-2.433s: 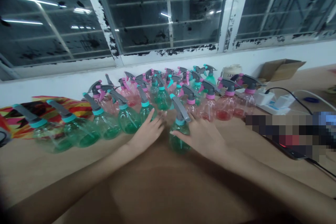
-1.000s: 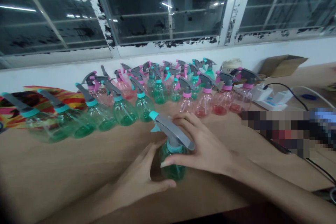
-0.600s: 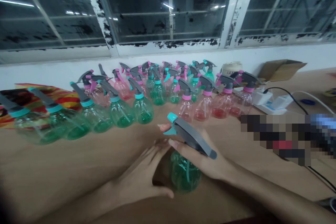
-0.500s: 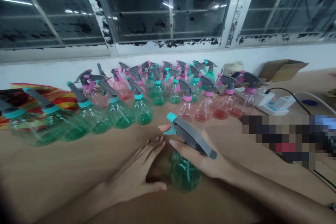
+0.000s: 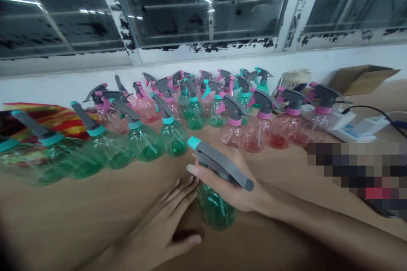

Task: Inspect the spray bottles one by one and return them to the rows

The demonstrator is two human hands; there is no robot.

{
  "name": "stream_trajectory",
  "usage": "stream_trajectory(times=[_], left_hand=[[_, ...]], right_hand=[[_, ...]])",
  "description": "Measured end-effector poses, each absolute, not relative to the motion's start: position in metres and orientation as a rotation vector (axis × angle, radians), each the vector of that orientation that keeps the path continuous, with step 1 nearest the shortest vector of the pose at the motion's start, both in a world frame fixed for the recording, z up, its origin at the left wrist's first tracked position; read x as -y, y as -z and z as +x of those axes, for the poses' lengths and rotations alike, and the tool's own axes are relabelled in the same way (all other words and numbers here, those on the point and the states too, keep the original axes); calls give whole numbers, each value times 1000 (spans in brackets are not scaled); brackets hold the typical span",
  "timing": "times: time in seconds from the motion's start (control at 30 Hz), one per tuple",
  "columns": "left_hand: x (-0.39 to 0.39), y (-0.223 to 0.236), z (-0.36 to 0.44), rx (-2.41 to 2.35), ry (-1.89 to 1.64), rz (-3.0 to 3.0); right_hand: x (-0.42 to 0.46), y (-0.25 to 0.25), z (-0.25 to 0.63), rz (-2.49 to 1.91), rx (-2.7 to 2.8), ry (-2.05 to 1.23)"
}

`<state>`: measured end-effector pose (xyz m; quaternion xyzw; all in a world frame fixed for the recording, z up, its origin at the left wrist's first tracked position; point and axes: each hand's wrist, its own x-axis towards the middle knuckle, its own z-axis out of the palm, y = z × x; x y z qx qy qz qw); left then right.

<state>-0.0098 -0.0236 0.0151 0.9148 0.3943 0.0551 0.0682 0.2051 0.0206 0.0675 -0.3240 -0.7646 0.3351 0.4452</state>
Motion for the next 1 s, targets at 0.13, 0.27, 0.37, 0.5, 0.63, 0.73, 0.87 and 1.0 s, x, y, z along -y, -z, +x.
stream_trajectory(times=[0.13,0.27,0.37,0.5,0.63,0.73,0.87,1.0], left_hand=[[24,-16,-12,-1192,-159,2754],[22,-12,-16,-1241,-202,2730],[20,-6,-18,-1375,-265,2673],[18,-1,-18,-1415,-300,2641],[17,-1,-18,-1376,-306,2642],[17,-1,-17,-1363,-326,2648],[18,-2,-15,-1369,-312,2660],[19,-4,-14,-1379,-272,2667]], right_hand=[[-21,-70,202,-818,1920,-800],[-26,-75,198,-750,1841,-936],[-32,-73,195,-721,1778,-1000],[-34,-67,194,-748,1818,-943],[-33,-65,196,-777,1833,-940],[-33,-66,195,-778,1857,-921],[-34,-66,194,-793,1838,-909],[-33,-66,194,-771,1833,-903]])
